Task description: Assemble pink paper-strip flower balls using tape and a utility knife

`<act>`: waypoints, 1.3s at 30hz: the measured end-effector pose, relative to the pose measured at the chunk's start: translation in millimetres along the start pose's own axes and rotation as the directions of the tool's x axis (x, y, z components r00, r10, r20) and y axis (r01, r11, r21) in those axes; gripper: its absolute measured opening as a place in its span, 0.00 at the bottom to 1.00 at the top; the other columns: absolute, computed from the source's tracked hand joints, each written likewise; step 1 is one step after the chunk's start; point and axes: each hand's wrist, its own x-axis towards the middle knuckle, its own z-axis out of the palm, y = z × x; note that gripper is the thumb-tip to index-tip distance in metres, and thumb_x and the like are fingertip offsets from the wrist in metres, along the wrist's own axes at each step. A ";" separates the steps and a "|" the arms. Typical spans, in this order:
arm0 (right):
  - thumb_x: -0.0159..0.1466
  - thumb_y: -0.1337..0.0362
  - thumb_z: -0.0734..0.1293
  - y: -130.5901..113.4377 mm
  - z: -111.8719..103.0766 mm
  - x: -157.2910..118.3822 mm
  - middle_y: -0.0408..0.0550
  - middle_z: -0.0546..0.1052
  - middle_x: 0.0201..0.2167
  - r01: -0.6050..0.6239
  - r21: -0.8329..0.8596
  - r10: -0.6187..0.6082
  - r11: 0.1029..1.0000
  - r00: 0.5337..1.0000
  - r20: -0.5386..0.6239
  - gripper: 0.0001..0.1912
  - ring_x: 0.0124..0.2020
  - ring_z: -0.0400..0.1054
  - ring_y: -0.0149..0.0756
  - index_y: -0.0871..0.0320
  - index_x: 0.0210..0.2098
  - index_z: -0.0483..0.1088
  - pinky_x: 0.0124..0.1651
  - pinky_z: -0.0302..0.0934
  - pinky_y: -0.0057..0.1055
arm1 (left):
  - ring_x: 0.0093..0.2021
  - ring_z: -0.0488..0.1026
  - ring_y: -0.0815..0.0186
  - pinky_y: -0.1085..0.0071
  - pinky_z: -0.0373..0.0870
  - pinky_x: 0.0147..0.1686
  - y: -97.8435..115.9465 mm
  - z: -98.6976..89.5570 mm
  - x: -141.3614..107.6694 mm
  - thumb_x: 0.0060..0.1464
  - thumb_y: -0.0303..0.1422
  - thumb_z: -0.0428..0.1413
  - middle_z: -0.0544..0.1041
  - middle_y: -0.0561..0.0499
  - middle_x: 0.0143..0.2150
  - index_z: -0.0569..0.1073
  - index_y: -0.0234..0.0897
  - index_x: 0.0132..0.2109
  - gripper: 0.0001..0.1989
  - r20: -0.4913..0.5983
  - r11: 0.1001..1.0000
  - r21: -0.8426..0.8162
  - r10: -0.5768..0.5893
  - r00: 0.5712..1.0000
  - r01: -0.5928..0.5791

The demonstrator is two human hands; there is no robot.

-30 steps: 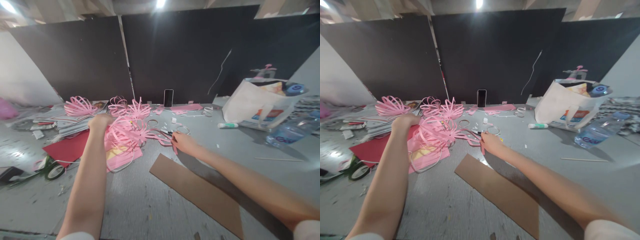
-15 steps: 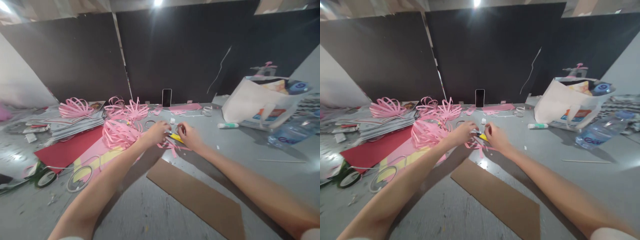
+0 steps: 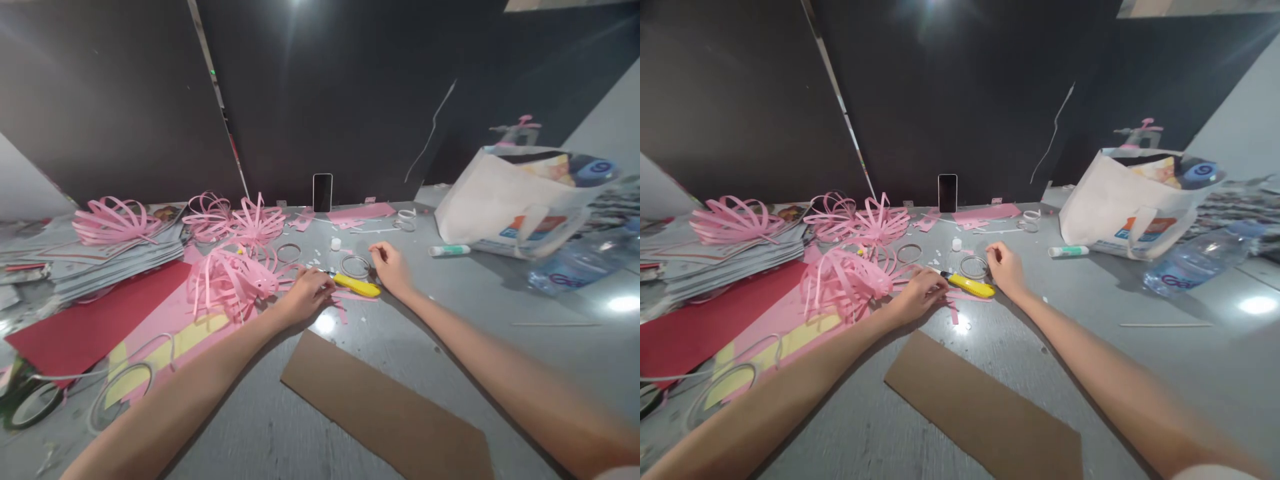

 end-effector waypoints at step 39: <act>0.70 0.55 0.65 0.5 11.5 -8.9 0.49 0.80 0.37 0.137 -0.021 -0.123 0.990 0.941 0.314 0.11 0.41 0.72 0.45 0.53 0.36 0.75 0.50 0.62 0.43 | 0.49 0.68 0.59 0.57 0.67 0.56 -2.8 -3.6 -12.5 0.72 0.40 0.49 0.69 0.46 0.44 0.80 0.52 0.60 0.18 -0.444 0.925 -0.248 -0.371 0.815 0.286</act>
